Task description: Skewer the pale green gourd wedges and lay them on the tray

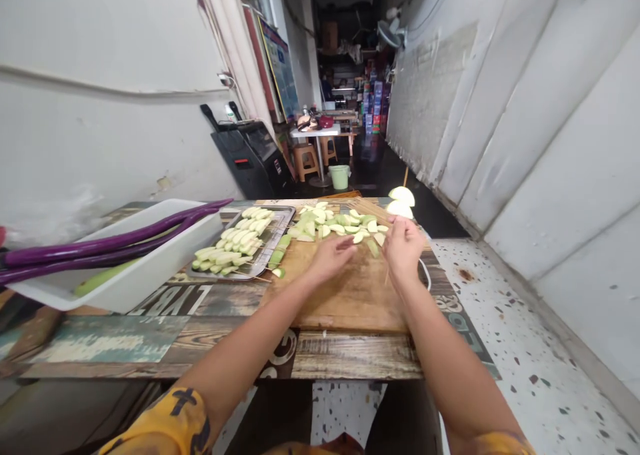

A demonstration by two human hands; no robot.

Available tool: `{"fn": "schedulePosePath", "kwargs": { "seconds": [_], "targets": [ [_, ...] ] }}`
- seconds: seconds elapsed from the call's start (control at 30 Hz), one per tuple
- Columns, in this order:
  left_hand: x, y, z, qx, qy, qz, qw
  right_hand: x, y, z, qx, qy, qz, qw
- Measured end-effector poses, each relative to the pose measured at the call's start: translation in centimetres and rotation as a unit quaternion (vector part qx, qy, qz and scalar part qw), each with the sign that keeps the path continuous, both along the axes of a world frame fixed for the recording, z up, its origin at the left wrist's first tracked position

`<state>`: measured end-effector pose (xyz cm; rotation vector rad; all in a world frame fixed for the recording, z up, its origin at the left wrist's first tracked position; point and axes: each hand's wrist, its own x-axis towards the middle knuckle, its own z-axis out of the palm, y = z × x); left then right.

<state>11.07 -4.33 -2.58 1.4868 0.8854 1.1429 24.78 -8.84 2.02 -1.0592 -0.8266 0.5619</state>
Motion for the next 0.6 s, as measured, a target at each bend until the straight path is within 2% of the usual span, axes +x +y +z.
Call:
{"fn": "schedulePosePath", "kwargs": {
  "seconds": [0.07,0.13,0.27,0.33,0.43,0.5,0.53,0.6],
  "targets": [
    [1.3,0.0,-0.2,0.075,0.083,-0.019,0.994,1.2,0.6,-0.2,0.025,0.071,-0.011,0.997],
    [2.6,0.0,-0.1,0.128,0.149,-0.007,0.981,1.7,1.1,-0.7,0.029,0.1,-0.006,0.995],
    [4.1,0.4,0.1,0.167,0.252,0.004,0.953,1.6,1.6,-1.4,0.005,0.131,0.011,0.991],
    [4.4,0.6,0.1,0.168,0.274,0.002,0.947,1.2,1.6,-1.5,-0.002,0.144,0.021,0.989],
    [4.4,0.6,0.1,0.154,0.244,-0.018,0.957,0.8,1.4,-1.2,0.001,0.157,0.038,0.987],
    [4.1,0.5,0.3,0.118,0.172,-0.028,0.978,0.6,1.2,-0.9,-0.004,0.153,0.053,0.987],
    [3.9,0.4,0.5,0.083,0.121,-0.02,0.989,0.5,1.1,-0.8,-0.011,0.147,0.061,0.987],
    [2.9,0.6,1.2,-0.036,-0.007,0.022,0.999,0.2,0.9,-0.7,-0.032,0.128,0.078,0.988]
  ]
}}
